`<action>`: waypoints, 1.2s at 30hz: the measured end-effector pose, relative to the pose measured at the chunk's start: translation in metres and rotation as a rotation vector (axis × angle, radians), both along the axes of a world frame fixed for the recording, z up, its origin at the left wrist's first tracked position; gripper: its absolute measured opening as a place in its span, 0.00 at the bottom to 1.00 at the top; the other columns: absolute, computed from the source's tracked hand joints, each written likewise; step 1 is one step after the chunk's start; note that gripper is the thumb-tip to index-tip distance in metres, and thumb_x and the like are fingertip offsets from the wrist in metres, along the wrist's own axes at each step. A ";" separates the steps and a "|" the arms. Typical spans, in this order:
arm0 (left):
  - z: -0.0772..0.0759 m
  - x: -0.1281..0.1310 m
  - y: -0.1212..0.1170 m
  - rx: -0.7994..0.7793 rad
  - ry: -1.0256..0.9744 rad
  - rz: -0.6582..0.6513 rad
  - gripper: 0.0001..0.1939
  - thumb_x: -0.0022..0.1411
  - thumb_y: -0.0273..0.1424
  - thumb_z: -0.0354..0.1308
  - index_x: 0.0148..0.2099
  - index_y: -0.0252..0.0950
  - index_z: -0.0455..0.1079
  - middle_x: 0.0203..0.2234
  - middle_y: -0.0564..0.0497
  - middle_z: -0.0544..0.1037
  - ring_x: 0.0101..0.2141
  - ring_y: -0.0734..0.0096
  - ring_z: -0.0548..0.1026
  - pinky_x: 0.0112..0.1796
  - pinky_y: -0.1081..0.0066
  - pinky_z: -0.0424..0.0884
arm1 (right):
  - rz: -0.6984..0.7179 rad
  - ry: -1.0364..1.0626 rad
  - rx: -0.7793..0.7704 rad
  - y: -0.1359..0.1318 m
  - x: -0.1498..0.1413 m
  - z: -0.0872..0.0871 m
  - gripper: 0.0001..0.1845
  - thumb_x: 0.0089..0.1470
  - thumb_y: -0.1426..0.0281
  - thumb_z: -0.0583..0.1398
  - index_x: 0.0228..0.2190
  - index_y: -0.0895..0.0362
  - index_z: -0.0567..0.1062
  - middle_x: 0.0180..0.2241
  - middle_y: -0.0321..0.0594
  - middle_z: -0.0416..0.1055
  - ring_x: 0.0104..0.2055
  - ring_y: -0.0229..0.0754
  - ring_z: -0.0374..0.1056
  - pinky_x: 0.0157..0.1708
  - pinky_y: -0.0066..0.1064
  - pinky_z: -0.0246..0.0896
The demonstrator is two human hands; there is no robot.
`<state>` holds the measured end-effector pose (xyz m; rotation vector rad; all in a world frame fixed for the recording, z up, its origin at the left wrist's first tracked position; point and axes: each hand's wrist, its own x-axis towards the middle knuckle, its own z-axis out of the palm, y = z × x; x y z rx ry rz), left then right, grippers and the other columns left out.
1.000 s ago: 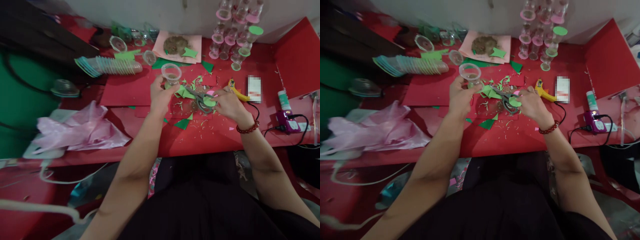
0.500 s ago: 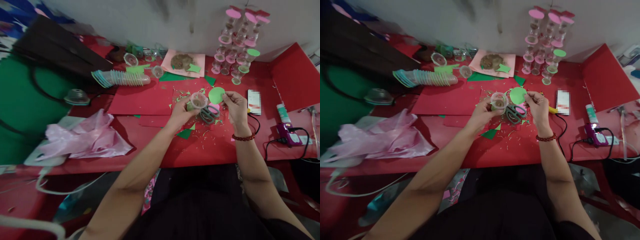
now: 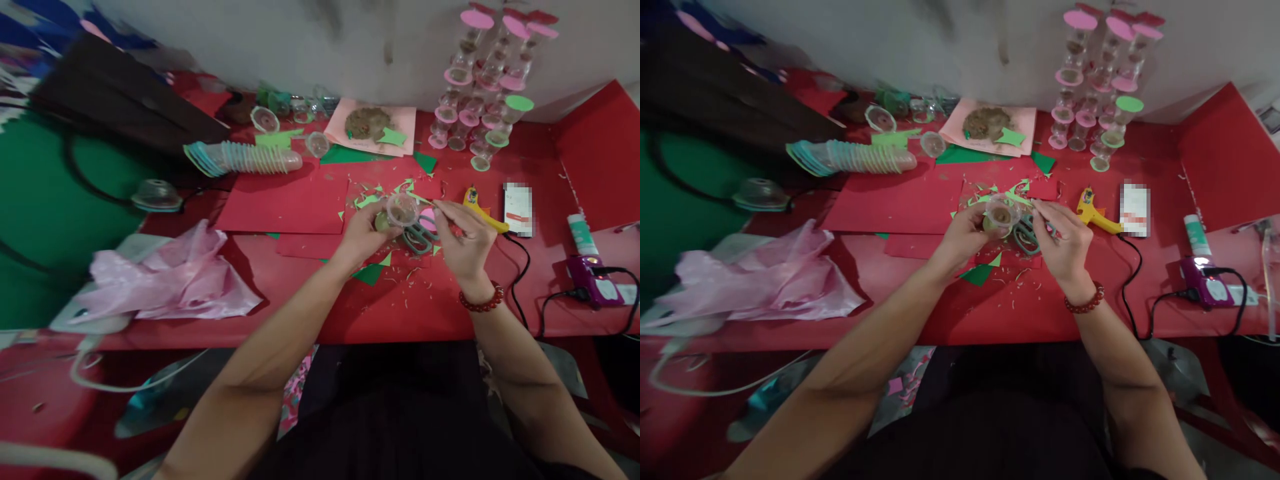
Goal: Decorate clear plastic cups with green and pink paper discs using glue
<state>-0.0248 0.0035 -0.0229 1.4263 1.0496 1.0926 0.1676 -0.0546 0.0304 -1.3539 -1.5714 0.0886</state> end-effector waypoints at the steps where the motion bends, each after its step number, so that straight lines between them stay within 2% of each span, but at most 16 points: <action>1: 0.000 0.000 0.000 -0.004 -0.002 0.002 0.20 0.51 0.26 0.73 0.48 0.40 0.81 0.46 0.46 0.86 0.48 0.58 0.83 0.54 0.54 0.80 | 0.007 -0.024 0.015 0.000 -0.001 -0.001 0.13 0.68 0.65 0.61 0.43 0.47 0.88 0.43 0.41 0.87 0.48 0.50 0.83 0.55 0.51 0.80; 5: 0.002 0.001 -0.002 -0.027 -0.033 -0.012 0.18 0.52 0.26 0.73 0.47 0.40 0.80 0.45 0.47 0.85 0.48 0.58 0.83 0.52 0.54 0.80 | 0.050 -0.092 0.074 -0.001 -0.005 -0.006 0.15 0.69 0.65 0.60 0.43 0.48 0.88 0.44 0.43 0.87 0.48 0.50 0.83 0.55 0.49 0.80; 9: 0.002 -0.001 -0.002 -0.009 -0.057 -0.014 0.17 0.53 0.27 0.73 0.47 0.39 0.79 0.45 0.47 0.84 0.48 0.58 0.82 0.53 0.55 0.80 | 0.075 -0.190 0.017 -0.003 -0.007 -0.005 0.15 0.69 0.66 0.59 0.44 0.47 0.88 0.45 0.44 0.87 0.48 0.50 0.83 0.53 0.48 0.80; 14: -0.003 -0.002 0.000 0.018 -0.033 -0.009 0.19 0.54 0.32 0.75 0.49 0.40 0.78 0.47 0.45 0.84 0.50 0.58 0.81 0.52 0.57 0.79 | 0.119 -0.330 -0.011 -0.005 -0.007 -0.005 0.14 0.68 0.68 0.61 0.46 0.46 0.88 0.46 0.43 0.86 0.48 0.51 0.81 0.55 0.52 0.75; 20: -0.006 -0.002 0.002 0.072 -0.018 0.023 0.21 0.52 0.34 0.77 0.47 0.39 0.78 0.47 0.45 0.83 0.51 0.57 0.80 0.52 0.58 0.77 | 0.070 -0.455 0.129 -0.006 -0.010 -0.013 0.14 0.67 0.70 0.62 0.47 0.44 0.87 0.45 0.37 0.86 0.47 0.49 0.78 0.52 0.48 0.70; 23: -0.005 -0.002 0.003 0.081 -0.014 0.048 0.23 0.49 0.33 0.79 0.48 0.38 0.78 0.46 0.45 0.83 0.51 0.57 0.79 0.53 0.59 0.75 | 0.053 -0.469 0.249 -0.004 -0.013 -0.017 0.13 0.66 0.72 0.64 0.45 0.45 0.87 0.43 0.35 0.86 0.45 0.48 0.77 0.49 0.45 0.69; 26: -0.005 -0.001 0.004 0.083 -0.017 0.062 0.22 0.49 0.32 0.78 0.46 0.38 0.78 0.46 0.46 0.83 0.50 0.59 0.79 0.53 0.60 0.74 | 0.059 -0.475 0.306 -0.003 -0.014 -0.017 0.13 0.65 0.73 0.64 0.44 0.45 0.86 0.42 0.34 0.86 0.44 0.47 0.77 0.49 0.44 0.68; 32: -0.003 -0.004 0.005 0.069 -0.015 0.077 0.22 0.47 0.29 0.79 0.46 0.38 0.79 0.45 0.46 0.83 0.51 0.57 0.79 0.53 0.59 0.74 | 0.111 -0.460 0.272 -0.006 -0.017 -0.016 0.15 0.64 0.74 0.64 0.47 0.45 0.85 0.45 0.35 0.86 0.47 0.50 0.76 0.50 0.47 0.67; 36: -0.001 -0.004 0.004 0.020 -0.072 0.066 0.24 0.46 0.31 0.80 0.46 0.37 0.80 0.45 0.45 0.84 0.51 0.56 0.80 0.53 0.59 0.75 | 0.182 -0.387 0.251 -0.006 -0.018 -0.014 0.18 0.64 0.74 0.63 0.50 0.44 0.84 0.46 0.36 0.86 0.47 0.51 0.77 0.50 0.50 0.68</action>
